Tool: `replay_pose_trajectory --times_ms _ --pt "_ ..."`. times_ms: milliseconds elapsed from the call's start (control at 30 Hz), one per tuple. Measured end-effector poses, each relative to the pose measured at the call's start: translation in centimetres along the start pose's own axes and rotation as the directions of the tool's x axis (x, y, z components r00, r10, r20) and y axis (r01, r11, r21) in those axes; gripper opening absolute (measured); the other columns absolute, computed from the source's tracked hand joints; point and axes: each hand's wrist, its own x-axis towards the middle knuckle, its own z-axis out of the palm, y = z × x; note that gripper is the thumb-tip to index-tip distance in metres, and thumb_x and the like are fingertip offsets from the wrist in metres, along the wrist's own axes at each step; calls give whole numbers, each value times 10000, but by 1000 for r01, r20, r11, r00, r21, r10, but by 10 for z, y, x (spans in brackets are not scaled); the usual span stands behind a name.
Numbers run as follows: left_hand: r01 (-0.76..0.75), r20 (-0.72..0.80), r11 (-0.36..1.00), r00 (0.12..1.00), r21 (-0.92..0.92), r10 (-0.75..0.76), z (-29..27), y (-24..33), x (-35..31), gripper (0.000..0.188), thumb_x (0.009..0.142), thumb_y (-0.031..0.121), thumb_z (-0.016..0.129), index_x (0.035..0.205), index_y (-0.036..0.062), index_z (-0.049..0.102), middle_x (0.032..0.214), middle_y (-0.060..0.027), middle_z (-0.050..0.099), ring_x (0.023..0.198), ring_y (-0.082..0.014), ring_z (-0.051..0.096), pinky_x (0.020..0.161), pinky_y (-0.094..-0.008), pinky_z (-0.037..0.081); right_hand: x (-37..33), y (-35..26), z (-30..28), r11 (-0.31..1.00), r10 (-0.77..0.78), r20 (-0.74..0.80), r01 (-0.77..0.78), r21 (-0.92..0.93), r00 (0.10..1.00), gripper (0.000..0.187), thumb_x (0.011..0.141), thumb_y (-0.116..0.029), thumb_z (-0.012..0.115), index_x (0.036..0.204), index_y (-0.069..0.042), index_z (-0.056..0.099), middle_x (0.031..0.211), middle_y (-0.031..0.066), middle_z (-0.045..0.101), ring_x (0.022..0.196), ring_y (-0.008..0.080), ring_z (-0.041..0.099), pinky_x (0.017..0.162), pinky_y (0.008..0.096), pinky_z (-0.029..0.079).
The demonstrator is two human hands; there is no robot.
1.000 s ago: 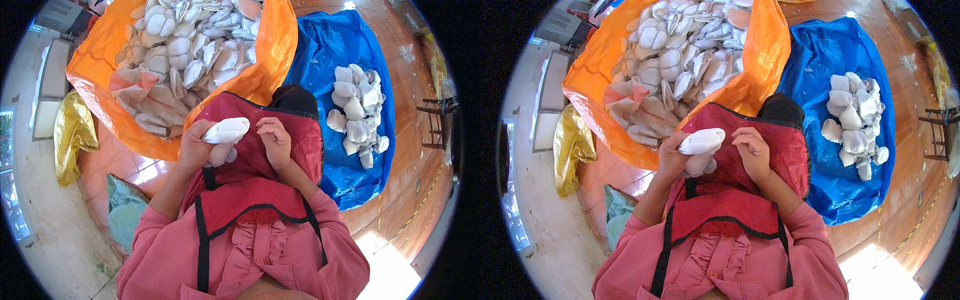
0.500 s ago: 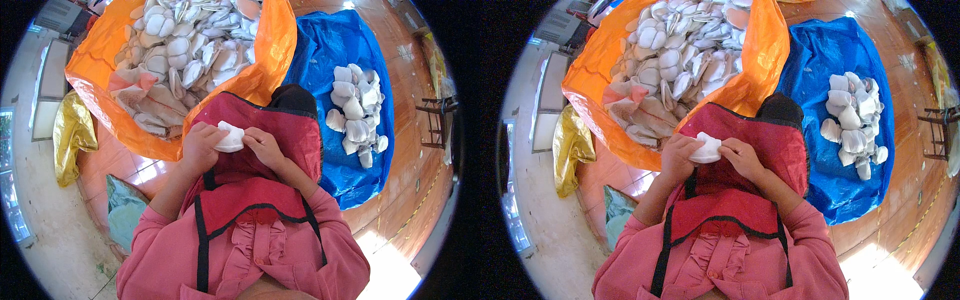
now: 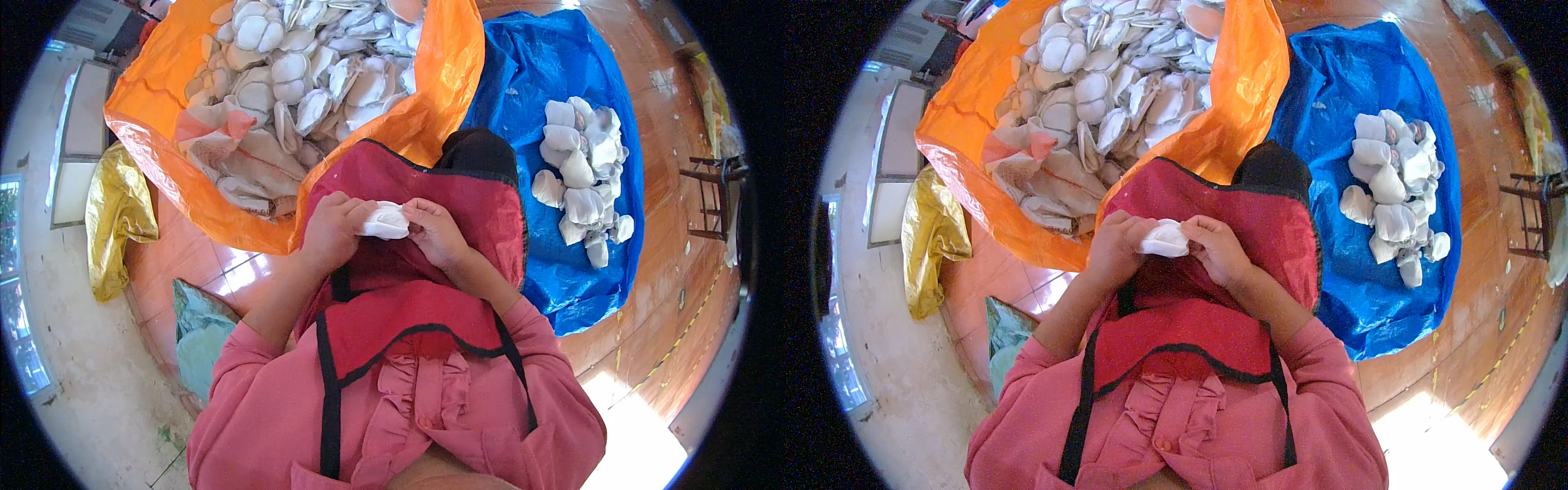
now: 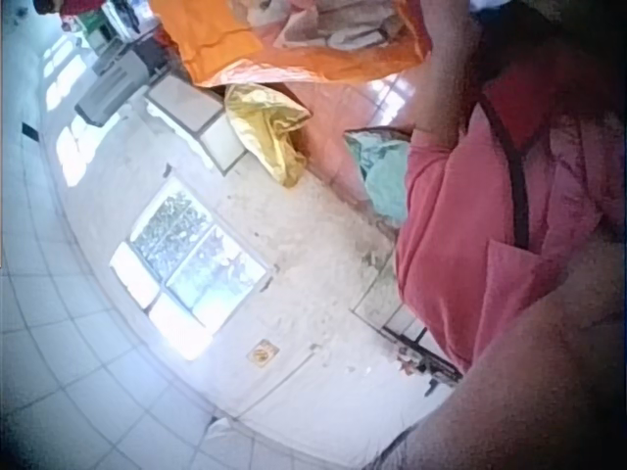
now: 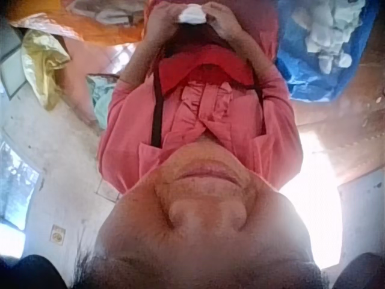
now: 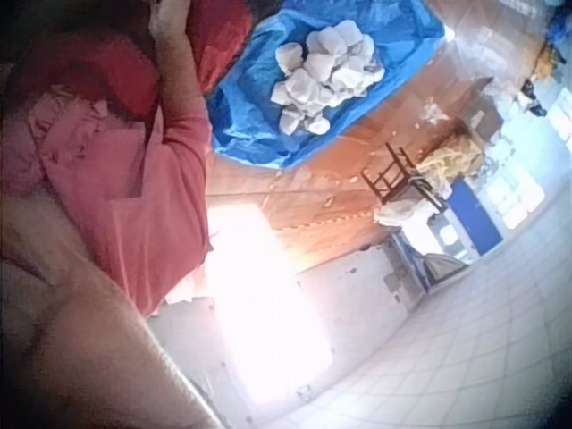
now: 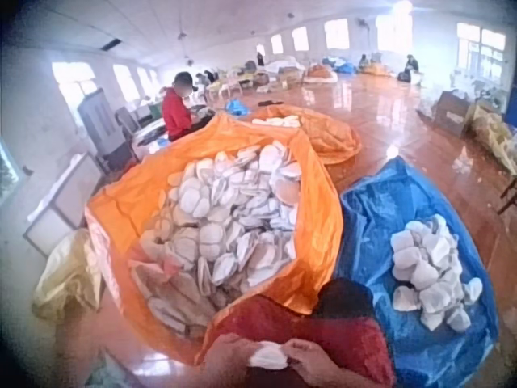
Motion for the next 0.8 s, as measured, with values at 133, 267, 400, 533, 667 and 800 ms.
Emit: replay_pose_trajectory --times_ms 133,267,400,533,667,800 --pt "43 20 998 999 -49 -42 -1 -4 -1 427 656 21 643 1078 78 606 881 -77 638 804 -288 569 738 -401 453 3 2 -2 995 -22 -2 23 102 1000 125 932 -179 566 919 -66 616 864 35 651 781 138 607 731 276 483" --pt "45 -42 998 998 -49 -47 2 -6 -1 489 660 -12 637 1140 69 582 975 -119 634 890 -310 577 814 -405 462 13 5 -13 987 20 -11 -18 157 1000 141 937 -204 564 914 -76 619 857 22 654 769 129 605 720 273 481" --pt "30 -122 997 992 -69 -38 -1 -1 1 500 678 18 655 1166 94 575 1095 -135 588 991 -335 558 877 -420 458 12 4 -10 999 22 -119 -19 31 993 161 942 -229 564 895 -85 618 817 9 640 720 108 580 682 255 469" --pt "-91 -159 995 984 -46 82 -13 11 4 444 665 105 711 1098 138 620 1117 -108 566 1024 -337 546 890 -436 454 13 0 -1 999 -1 -164 -5 -38 987 171 938 -250 575 883 -93 612 770 -5 613 674 93 550 630 238 445" --pt "-134 -209 990 968 37 139 -7 19 11 359 642 176 735 992 151 657 1062 -85 568 1004 -317 552 863 -433 465 9 -2 1 997 17 -130 -28 -79 991 175 940 -265 573 863 -108 590 727 -23 574 642 85 518 581 226 408" --pt "-191 -225 980 954 55 199 1 18 15 299 647 164 709 939 131 654 1021 -76 570 984 -312 563 824 -426 485 9 -2 -4 995 35 -74 -42 -91 997 182 951 -259 547 838 -119 566 702 -36 532 615 76 470 557 216 377"
